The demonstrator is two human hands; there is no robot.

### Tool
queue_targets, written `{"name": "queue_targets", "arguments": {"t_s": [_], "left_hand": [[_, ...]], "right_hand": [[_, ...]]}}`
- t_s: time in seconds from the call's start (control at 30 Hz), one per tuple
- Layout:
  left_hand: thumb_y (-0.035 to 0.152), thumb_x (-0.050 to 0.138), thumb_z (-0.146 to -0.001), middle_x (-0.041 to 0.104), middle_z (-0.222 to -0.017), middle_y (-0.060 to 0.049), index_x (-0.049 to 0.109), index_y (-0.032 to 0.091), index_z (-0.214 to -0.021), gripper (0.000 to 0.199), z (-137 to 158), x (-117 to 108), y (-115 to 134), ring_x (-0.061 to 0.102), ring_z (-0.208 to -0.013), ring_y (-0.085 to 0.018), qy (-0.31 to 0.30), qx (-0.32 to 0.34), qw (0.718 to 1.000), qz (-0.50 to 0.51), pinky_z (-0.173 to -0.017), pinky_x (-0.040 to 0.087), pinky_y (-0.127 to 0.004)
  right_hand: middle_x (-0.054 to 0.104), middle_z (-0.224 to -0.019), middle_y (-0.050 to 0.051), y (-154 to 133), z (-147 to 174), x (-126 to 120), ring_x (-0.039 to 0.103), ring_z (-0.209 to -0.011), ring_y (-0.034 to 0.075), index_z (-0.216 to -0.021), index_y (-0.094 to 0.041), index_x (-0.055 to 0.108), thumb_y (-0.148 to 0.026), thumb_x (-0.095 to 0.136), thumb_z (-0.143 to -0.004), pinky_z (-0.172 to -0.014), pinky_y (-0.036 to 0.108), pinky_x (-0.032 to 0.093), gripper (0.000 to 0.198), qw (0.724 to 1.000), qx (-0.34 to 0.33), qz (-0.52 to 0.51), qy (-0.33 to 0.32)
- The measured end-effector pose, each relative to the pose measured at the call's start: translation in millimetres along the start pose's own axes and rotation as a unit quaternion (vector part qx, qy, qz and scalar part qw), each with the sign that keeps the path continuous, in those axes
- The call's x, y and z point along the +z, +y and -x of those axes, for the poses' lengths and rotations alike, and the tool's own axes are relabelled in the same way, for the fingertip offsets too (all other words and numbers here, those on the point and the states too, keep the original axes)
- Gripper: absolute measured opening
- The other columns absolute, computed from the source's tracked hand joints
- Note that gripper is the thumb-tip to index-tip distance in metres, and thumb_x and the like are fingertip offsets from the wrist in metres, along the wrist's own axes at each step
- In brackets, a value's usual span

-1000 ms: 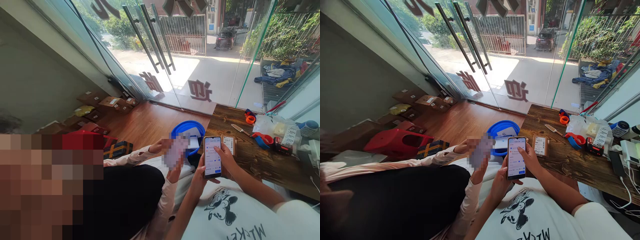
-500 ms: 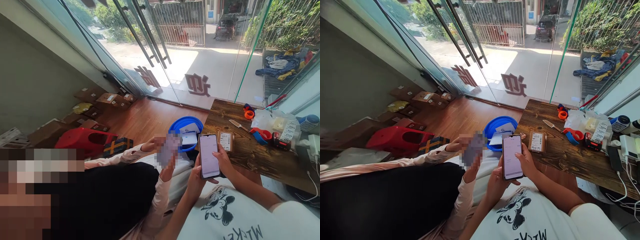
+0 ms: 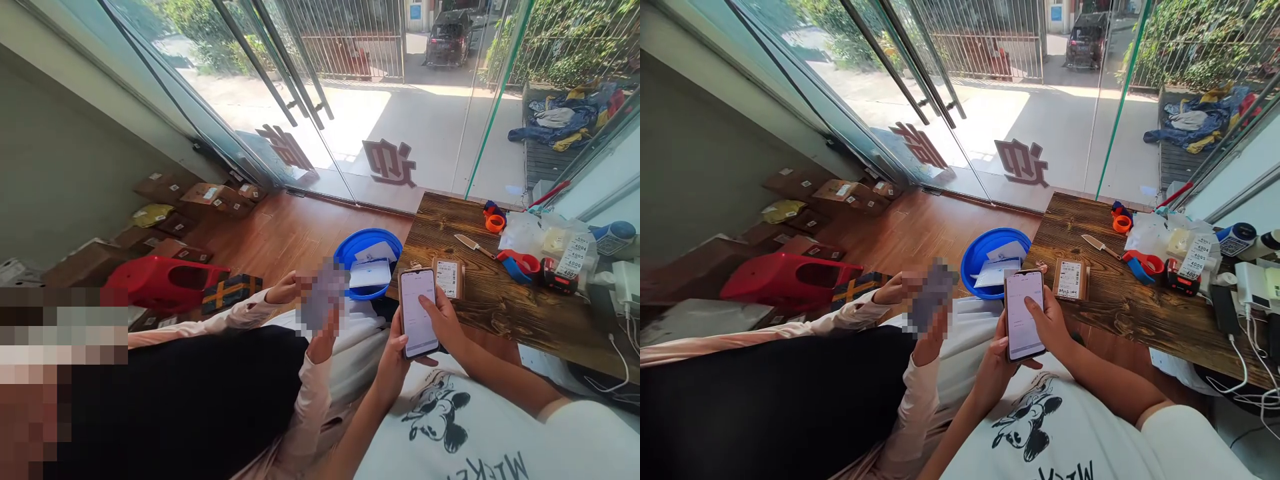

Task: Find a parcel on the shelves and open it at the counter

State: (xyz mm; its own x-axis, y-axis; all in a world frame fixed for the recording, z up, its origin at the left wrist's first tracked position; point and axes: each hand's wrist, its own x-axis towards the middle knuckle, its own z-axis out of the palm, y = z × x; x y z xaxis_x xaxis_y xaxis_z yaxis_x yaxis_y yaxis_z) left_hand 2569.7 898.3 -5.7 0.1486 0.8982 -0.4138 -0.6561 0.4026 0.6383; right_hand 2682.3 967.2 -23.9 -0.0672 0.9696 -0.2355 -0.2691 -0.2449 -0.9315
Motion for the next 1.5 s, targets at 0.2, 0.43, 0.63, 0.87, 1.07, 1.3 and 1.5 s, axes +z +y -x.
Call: {"name": "queue_targets", "arguments": {"t_s": [0.2, 0.43, 0.63, 0.87, 1.07, 1.3, 1.5], "left_hand": [[0.044, 0.076, -0.070, 0.059, -0.143, -0.008, 0.043, 0.035, -0.153, 0.090, 0, 1, 5, 0.065, -0.114, -0.034, 0.012, 0.002, 1.000, 0.004, -0.064, 0.068, -0.038], [0.043, 0.076, -0.070, 0.060, -0.142, -0.011, 0.045, 0.034, -0.151, 0.087, -3, 2, 12, 0.067, -0.111, -0.035, 0.018, -0.002, 0.999, 0.034, -0.056, 0.067, -0.034], [0.026, 0.070, -0.076, 0.068, -0.111, -0.005, 0.029, 0.037, -0.159, 0.093, -5, -3, 12, 0.070, -0.079, -0.021, 0.001, -0.001, 0.999, 0.034, -0.046, 0.063, -0.031], [0.021, 0.068, -0.072, 0.068, -0.110, -0.005, 0.030, 0.039, -0.159, 0.096, -7, -1, 18, 0.066, -0.068, -0.016, 0.004, 0.004, 1.000, 0.030, -0.042, 0.061, -0.028], [0.021, 0.068, -0.072, 0.067, -0.101, -0.002, 0.030, 0.038, -0.159, 0.096, -7, 1, 21, 0.066, -0.067, -0.017, 0.008, 0.009, 1.000, 0.018, -0.044, 0.062, -0.030], [0.023, 0.066, -0.075, 0.067, -0.105, -0.004, 0.029, 0.037, -0.159, 0.093, -8, 0, 21, 0.067, -0.069, -0.017, 0.006, 0.000, 1.000, -0.002, -0.046, 0.062, -0.029], [0.022, 0.067, -0.073, 0.067, -0.103, -0.003, 0.028, 0.036, -0.159, 0.096, -9, -2, 22, 0.067, -0.068, -0.018, 0.009, -0.002, 1.000, -0.007, -0.044, 0.061, -0.029]], "right_hand": [[0.073, -0.097, 0.002, -1, 2, -4, 0.067, -0.086, 0.023, -0.112, -0.026, 0.056, -0.052, 0.067, -0.083, -0.078, 0.036, 0.056, 0.040, 0.997, 0.021, -0.026, -0.067], [0.068, -0.114, 0.004, -4, 7, -26, 0.065, -0.101, 0.023, -0.131, -0.028, 0.052, -0.042, 0.065, -0.089, -0.092, 0.043, 0.057, 0.046, 0.976, 0.000, 0.037, -0.215], [0.061, -0.128, 0.007, -11, 1, -35, 0.059, -0.116, 0.026, -0.142, -0.028, 0.043, -0.036, 0.068, -0.086, -0.102, 0.047, 0.053, 0.062, 0.956, -0.005, 0.071, -0.285], [0.064, -0.122, 0.005, -12, 0, -28, 0.061, -0.111, 0.025, -0.137, -0.028, 0.046, -0.030, 0.067, -0.083, -0.098, 0.046, 0.054, 0.058, 0.962, -0.016, 0.069, -0.262], [0.066, -0.119, 0.005, -13, -1, -25, 0.061, -0.108, 0.025, -0.135, -0.028, 0.046, -0.029, 0.069, -0.081, -0.094, 0.043, 0.056, 0.059, 0.967, -0.005, 0.064, -0.246], [0.065, -0.123, 0.007, -12, -2, -26, 0.060, -0.115, 0.026, -0.140, -0.027, 0.045, -0.032, 0.068, -0.083, -0.096, 0.045, 0.055, 0.062, 0.965, -0.005, 0.076, -0.249], [0.064, -0.126, 0.008, -13, -3, -27, 0.061, -0.113, 0.025, -0.139, -0.025, 0.047, -0.033, 0.069, -0.083, -0.098, 0.045, 0.054, 0.061, 0.963, -0.010, 0.079, -0.256]]}}
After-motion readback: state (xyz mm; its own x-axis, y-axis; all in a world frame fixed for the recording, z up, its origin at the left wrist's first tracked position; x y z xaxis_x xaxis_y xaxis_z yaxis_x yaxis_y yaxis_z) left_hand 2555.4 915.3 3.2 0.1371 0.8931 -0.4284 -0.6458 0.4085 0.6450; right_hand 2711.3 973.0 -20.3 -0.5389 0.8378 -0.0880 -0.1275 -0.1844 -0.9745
